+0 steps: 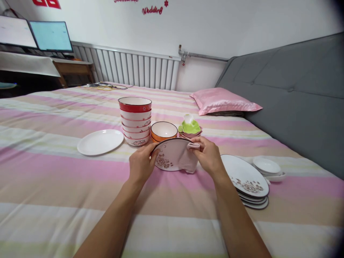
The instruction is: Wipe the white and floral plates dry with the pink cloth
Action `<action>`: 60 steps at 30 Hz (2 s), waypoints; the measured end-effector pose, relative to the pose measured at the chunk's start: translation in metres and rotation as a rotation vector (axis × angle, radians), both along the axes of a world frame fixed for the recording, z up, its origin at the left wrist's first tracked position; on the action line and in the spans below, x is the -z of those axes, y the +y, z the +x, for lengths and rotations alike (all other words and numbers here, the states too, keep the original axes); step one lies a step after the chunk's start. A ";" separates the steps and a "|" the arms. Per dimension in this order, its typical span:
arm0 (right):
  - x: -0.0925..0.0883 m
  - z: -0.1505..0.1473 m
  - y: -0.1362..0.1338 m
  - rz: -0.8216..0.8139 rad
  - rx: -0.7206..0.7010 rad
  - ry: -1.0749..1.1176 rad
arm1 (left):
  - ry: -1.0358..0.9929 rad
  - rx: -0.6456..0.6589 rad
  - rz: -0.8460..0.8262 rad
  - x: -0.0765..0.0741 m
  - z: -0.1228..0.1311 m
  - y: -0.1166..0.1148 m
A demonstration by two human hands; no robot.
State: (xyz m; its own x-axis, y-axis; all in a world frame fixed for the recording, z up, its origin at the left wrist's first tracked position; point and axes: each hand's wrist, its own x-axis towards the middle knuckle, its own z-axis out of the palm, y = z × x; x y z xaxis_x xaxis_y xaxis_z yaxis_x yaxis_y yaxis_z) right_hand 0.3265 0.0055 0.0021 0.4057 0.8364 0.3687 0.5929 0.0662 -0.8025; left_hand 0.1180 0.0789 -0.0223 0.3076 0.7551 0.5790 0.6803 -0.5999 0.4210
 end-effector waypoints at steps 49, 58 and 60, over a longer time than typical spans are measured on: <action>-0.022 -0.026 -0.014 0.168 -0.272 -0.332 | -0.023 0.294 0.080 0.001 0.004 -0.006; -0.014 -0.015 -0.007 0.148 -0.252 -0.355 | 0.223 0.222 -0.230 -0.002 0.006 -0.008; -0.013 -0.013 -0.007 0.141 -0.245 -0.334 | 0.363 0.154 -0.308 -0.002 0.007 -0.008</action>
